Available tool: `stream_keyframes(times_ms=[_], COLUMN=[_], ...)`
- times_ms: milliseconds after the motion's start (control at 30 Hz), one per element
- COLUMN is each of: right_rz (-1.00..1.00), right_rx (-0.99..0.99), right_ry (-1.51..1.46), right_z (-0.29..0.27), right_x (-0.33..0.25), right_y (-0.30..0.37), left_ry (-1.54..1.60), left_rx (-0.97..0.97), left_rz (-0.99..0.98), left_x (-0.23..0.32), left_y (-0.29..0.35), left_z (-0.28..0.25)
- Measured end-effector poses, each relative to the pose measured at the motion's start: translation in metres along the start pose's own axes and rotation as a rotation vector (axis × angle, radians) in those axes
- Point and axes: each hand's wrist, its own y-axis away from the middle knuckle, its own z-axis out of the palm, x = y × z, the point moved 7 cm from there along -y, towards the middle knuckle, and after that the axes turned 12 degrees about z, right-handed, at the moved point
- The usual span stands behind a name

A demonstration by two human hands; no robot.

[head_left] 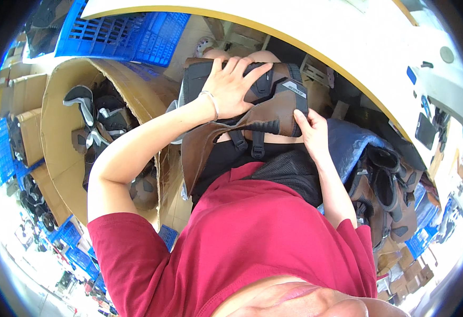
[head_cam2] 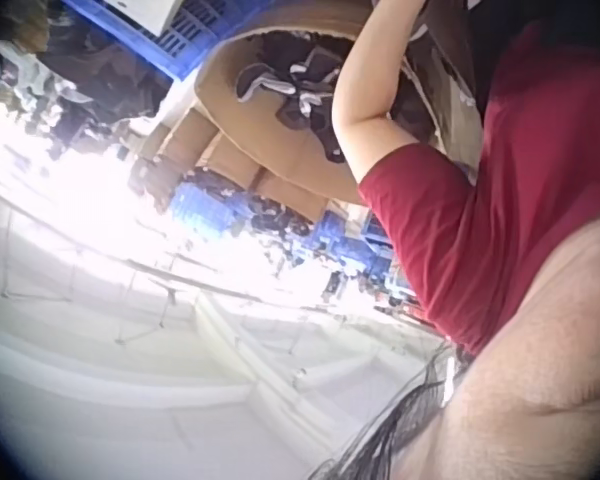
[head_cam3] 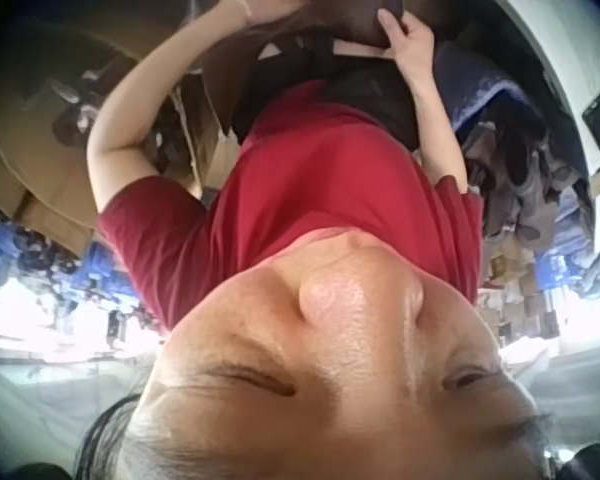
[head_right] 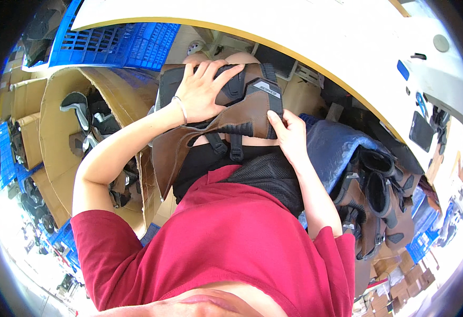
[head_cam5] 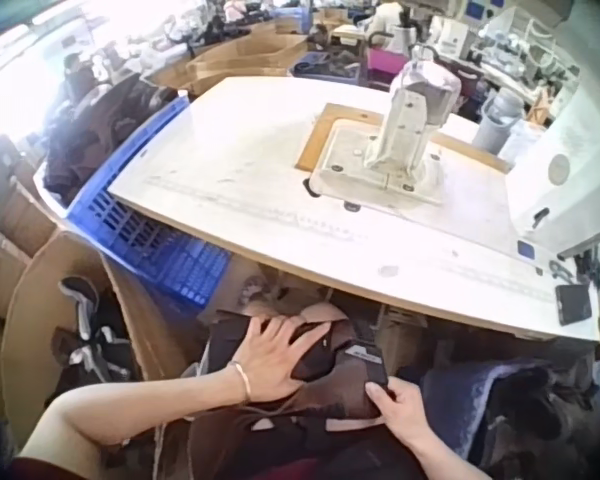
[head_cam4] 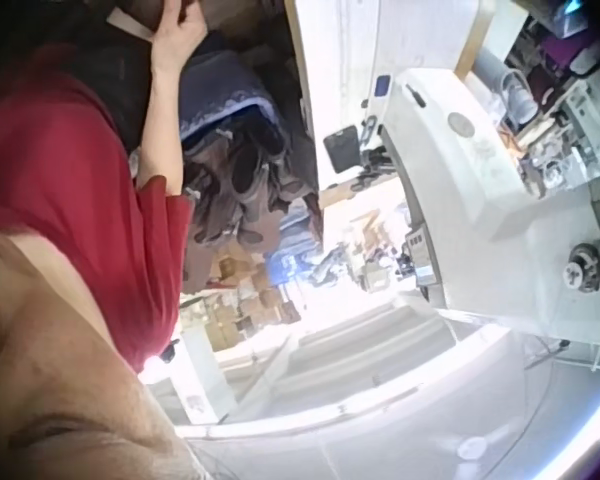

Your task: The person sorts shoe upper components by hand, taking them from a large cardboard bin and placing them into separate plastic crates.

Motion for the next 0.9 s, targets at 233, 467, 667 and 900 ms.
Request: stream_keyframes(times_ms=[233,467,667,900], right_rz=[0.04,0.034,0.076,0.239], right_rx=[-0.029,-0.03,-0.037,-0.167], right_ry=[-0.065,-0.073,0.018,-0.004], right_z=[0.007,0.007,0.004,0.01], right_x=[-0.01,-0.01,-0.001,-0.021], right_y=[-0.003,-0.005,-0.013,-0.023], left_ry=[-0.005,0.321,0.233,0.189], left_rx=[-0.033,-0.216,-0.317,-0.319], left_rz=[0.014,-0.028,0.003,-0.012], left_x=[0.0,-0.019,-0.012,-0.026], left_y=[0.003,0.003,-0.005,0.0], left_z=[0.0,0.009,0.005,0.005])
